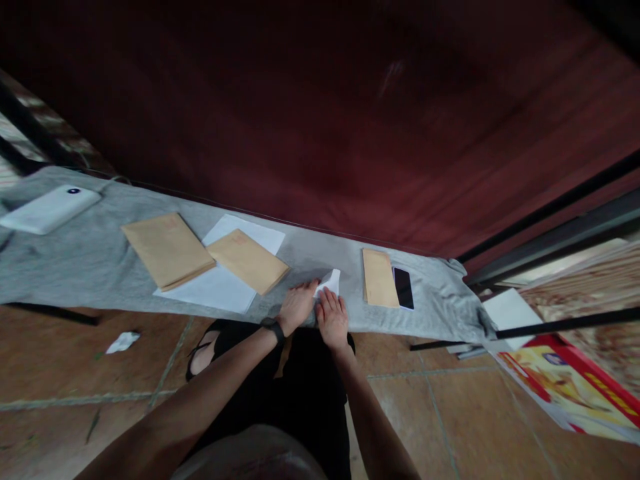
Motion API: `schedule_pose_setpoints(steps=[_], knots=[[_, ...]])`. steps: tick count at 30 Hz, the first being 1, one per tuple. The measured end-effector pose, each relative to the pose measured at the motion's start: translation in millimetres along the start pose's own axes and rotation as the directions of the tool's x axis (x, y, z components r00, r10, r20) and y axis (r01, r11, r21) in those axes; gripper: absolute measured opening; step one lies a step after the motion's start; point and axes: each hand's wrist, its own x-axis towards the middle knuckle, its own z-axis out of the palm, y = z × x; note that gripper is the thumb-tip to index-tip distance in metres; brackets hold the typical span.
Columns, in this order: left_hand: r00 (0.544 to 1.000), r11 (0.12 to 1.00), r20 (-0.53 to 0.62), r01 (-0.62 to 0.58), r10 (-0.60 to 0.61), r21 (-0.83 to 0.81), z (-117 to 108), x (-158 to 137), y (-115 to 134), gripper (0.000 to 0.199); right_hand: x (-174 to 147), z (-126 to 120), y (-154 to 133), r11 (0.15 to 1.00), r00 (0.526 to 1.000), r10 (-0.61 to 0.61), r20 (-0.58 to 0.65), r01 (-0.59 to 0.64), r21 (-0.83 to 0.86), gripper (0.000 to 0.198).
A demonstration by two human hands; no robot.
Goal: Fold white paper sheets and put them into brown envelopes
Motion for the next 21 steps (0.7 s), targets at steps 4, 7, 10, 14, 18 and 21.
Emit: schedule_pose_setpoints(steps=[4, 7, 10, 14, 18, 21], knots=[[0.993, 0.991, -0.033, 0.108, -0.111, -0.076, -5.8, 2.5, -6.1, 0.030, 0.9, 3.0, 9.3, 0.951, 0.981, 0.173, -0.084, -0.144, 0.273, 0.051], [0.987, 0.971, -0.028, 0.153, -0.160, -0.182, -7.1, 1.9, -11.8, 0.023, 5.4, 4.8, 18.3, 0.848, 0.924, 0.365, -0.116, -0.278, 0.450, 0.059], [0.987, 0.938, 0.004, 0.154, -0.161, -0.311, -6.1, -1.6, -16.0, 0.019, 12.0, 0.6, 26.9, 0.705, 0.866, 0.493, -0.084, -0.341, 0.622, 0.062], [0.985, 0.882, 0.028, 0.163, -0.168, -0.442, -1.8, -8.7, -19.3, 0.022, 15.0, -9.0, 33.8, 0.490, 0.863, 0.505, -0.003, -0.283, 0.824, 0.051], [0.986, 0.841, 0.035, 0.155, -0.160, -0.519, -0.7, -14.3, -27.6, 0.024, 10.9, -10.6, 34.2, 0.437, 0.886, 0.458, 0.069, -0.292, 0.851, 0.036], [0.990, 0.852, -0.064, 0.073, -0.124, -0.518, -10.8, -15.0, -44.4, 0.035, 9.5, -8.0, 33.9, 0.430, 0.862, 0.499, 0.089, -0.336, 0.838, 0.033]])
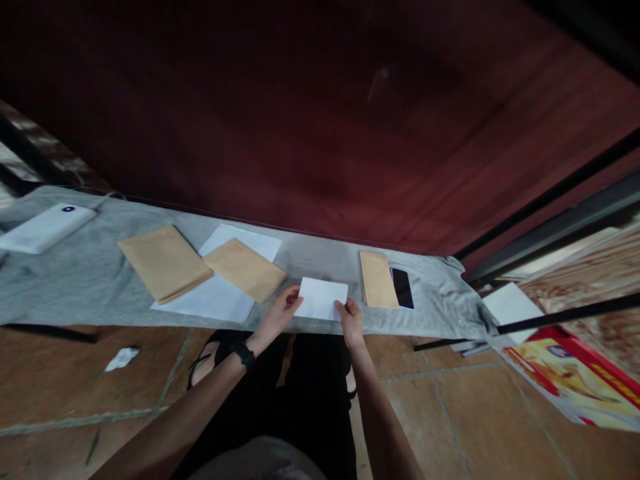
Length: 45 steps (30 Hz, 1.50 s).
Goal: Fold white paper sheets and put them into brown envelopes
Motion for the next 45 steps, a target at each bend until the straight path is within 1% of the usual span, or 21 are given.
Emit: schedule_pose_setpoints(steps=[1, 2, 3, 4, 5, 6, 8, 9, 11, 13, 16, 22, 24, 26, 29, 32, 35, 38, 42, 45], knots=[[0.998, 0.998, -0.037, -0.043, 0.044, 0.045, -9.3, 2.4, -3.4, 0.040, 0.3, 0.4, 0.7, 1.000, 1.000, 0.006, -0.013, -0.006, -0.004, 0.033], [0.991, 0.987, -0.074, -0.098, 0.108, 0.126, -20.2, 5.8, -6.8, 0.044, 0.8, 0.8, 1.3, 1.000, 1.000, 0.011, -0.023, -0.011, -0.008, 0.032], [0.983, 0.963, -0.046, -0.167, 0.180, 0.211, -32.1, 9.9, -10.2, 0.048, 1.4, 1.2, 1.7, 1.000, 0.999, 0.016, -0.031, -0.016, -0.012, 0.031], [0.974, 0.933, 0.007, -0.219, 0.227, 0.286, -44.5, 14.6, -13.6, 0.054, 2.1, 1.6, 2.1, 1.000, 0.999, 0.021, -0.037, -0.021, -0.019, 0.030], [0.969, 0.901, 0.064, -0.246, 0.239, 0.357, -56.8, 19.5, -16.8, 0.062, 2.7, 2.0, 2.4, 0.999, 0.999, 0.024, -0.041, -0.025, -0.027, 0.029], [0.969, 0.867, 0.121, -0.247, 0.215, 0.433, -68.5, 24.4, -19.7, 0.071, 3.3, 2.4, 2.8, 0.999, 0.999, 0.027, -0.045, -0.029, -0.036, 0.028], [0.973, 0.791, 0.206, -0.208, 0.106, 0.576, -88.5, 33.0, -24.8, 0.087, 4.1, 3.0, 3.5, 0.998, 0.998, 0.029, -0.055, -0.032, -0.059, 0.026], [0.967, 0.753, 0.250, -0.204, 0.054, 0.626, -96.3, 36.6, -26.6, 0.094, 4.4, 3.2, 3.9, 0.997, 0.998, 0.029, -0.061, -0.033, -0.072, 0.025], [0.944, 0.684, 0.327, -0.216, -0.034, 0.696, -107.8, 43.1, -28.5, 0.102, 4.9, 3.3, 4.6, 0.995, 0.997, 0.028, -0.071, -0.035, -0.098, 0.023], [0.910, 0.636, 0.402, -0.254, -0.097, 0.728, -114.5, 49.7, -27.9, 0.107, 5.2, 3.0, 5.3, 0.992, 0.997, 0.025, -0.077, -0.035, -0.124, 0.023], [0.858, 0.605, 0.494, -0.320, -0.141, 0.729, -118.7, 61.8, -23.3, 0.114, 5.0, 2.5, 5.8, 0.987, 0.996, 0.023, -0.084, -0.036, -0.155, 0.021], [0.780, 0.626, 0.622, -0.455, -0.062, 0.633, -122.7, 88.7, -15.2, 0.119, 3.2, 2.5, 3.1, 0.980, 0.997, 0.024, -0.071, -0.038, -0.198, 0.020], [0.756, 0.626, 0.653, -0.494, -0.033, 0.603, -123.8, 94.6, -15.0, 0.120, 2.4, 2.6, 1.1, 0.977, 0.997, 0.021, -0.071, -0.035, -0.209, 0.020], [0.737, 0.608, 0.676, -0.529, -0.016, 0.592, -124.2, 98.1, -15.0, 0.121, 1.7, 2.8, -0.9, 0.975, 0.997, 0.017, -0.072, -0.033, -0.219, 0.020], [0.712, 0.585, 0.702, -0.559, -0.024, 0.587, -123.9, 100.8, -13.5, 0.123, 0.9, 3.0, -3.3, 0.972, 0.997, 0.011, -0.074, -0.028, -0.234, 0.020], [0.677, 0.585, 0.735, -0.586, -0.027, 0.561, -123.9, 102.6, -10.4, 0.125, 0.7, 2.9, -4.1, 0.968, 0.997, 0.004, -0.079, -0.024, -0.248, 0.020], [0.661, 0.571, 0.751, -0.619, 0.008, 0.539, -124.5, 102.6, -7.9, 0.124, 1.0, 2.8, -3.1, 0.965, 0.996, -0.004, -0.089, -0.020, -0.261, 0.020], [0.664, 0.544, 0.746, -0.641, 0.041, 0.541, -125.2, 99.4, -5.7, 0.122, 0.8, 3.4, -1.1, 0.964, 0.995, -0.010, -0.095, -0.015, -0.264, 0.020], [0.664, 0.494, 0.742, -0.676, 0.088, 0.546, -126.0, 92.5, -2.2, 0.114, -0.3, 4.8, 0.6, 0.967, 0.995, -0.018, -0.099, -0.008, -0.254, 0.020], [0.666, 0.489, 0.744, -0.670, 0.061, 0.559, -126.6, 89.2, -2.2, 0.117, 1.3, 5.5, 1.6, 0.969, 0.994, -0.021, -0.107, -0.006, -0.249, 0.020]])
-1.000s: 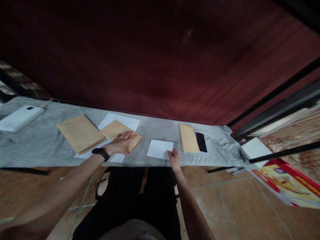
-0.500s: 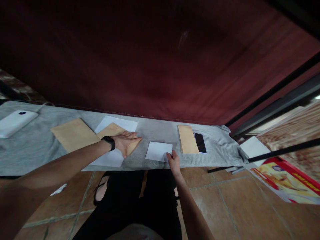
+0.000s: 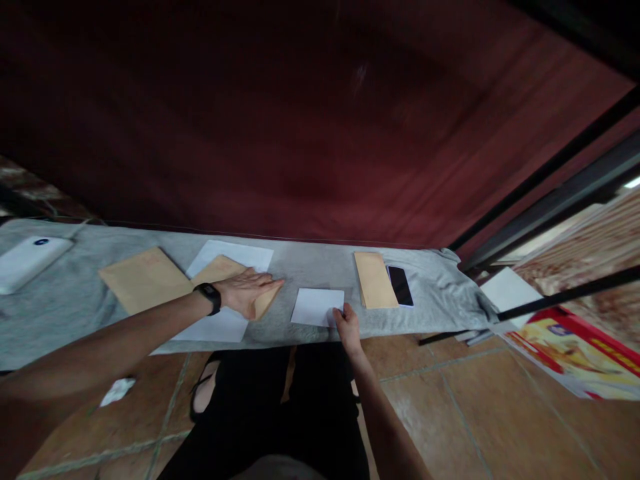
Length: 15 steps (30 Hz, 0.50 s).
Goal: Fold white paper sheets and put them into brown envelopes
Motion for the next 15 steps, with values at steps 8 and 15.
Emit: schedule_pose_setpoints(steps=[8, 15], knots=[[0.992, 0.999, 0.123, 0.034, -0.037, 0.025, 1.2, 3.0, -5.0, 0.122, 2.2, 5.1, -4.6, 0.998, 0.995, -0.030, -0.095, 0.025, -0.052, 0.032], [0.998, 0.998, 0.029, 0.065, -0.064, -0.016, -4.5, 5.2, 7.5, 0.124, -9.2, 27.6, -58.1, 0.978, 0.973, -0.203, -0.106, 0.206, 0.018, 0.046]])
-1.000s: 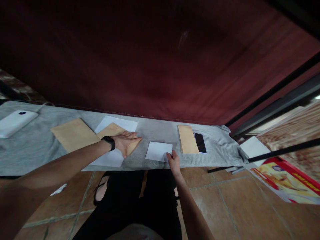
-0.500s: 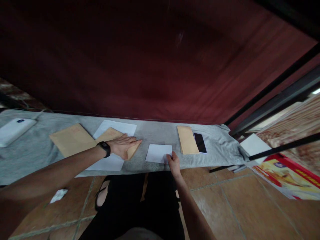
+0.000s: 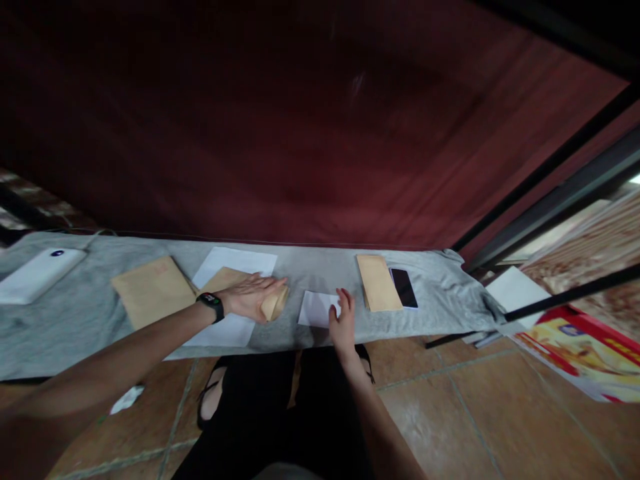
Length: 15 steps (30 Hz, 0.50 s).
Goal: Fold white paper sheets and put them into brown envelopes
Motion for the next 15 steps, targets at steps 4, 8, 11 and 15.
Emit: schedule_pose_setpoints(steps=[4, 8, 11, 15], knots=[[0.996, 0.999, -0.081, -0.029, 0.025, -0.046, -0.5, 3.9, 14.0, 0.119, 3.0, 48.8, -29.7, 0.884, 0.948, 0.180, 0.263, -0.273, 0.378, 0.026], [0.992, 0.999, -0.123, -0.038, 0.034, -0.029, 3.2, 4.5, 22.7, 0.115, 3.7, 81.8, -39.3, 0.775, 0.841, 0.280, 0.464, -0.483, 0.408, 0.002], [0.984, 0.998, -0.166, -0.060, 0.058, -0.009, 8.6, 0.7, 25.9, 0.114, 6.2, 89.2, -39.4, 0.744, 0.804, 0.272, 0.530, -0.524, 0.414, 0.015], [0.969, 0.993, -0.217, -0.117, 0.117, 0.015, 18.9, -3.5, 30.4, 0.114, 12.4, 97.9, -41.6, 0.738, 0.802, 0.258, 0.539, -0.523, 0.426, 0.024]])
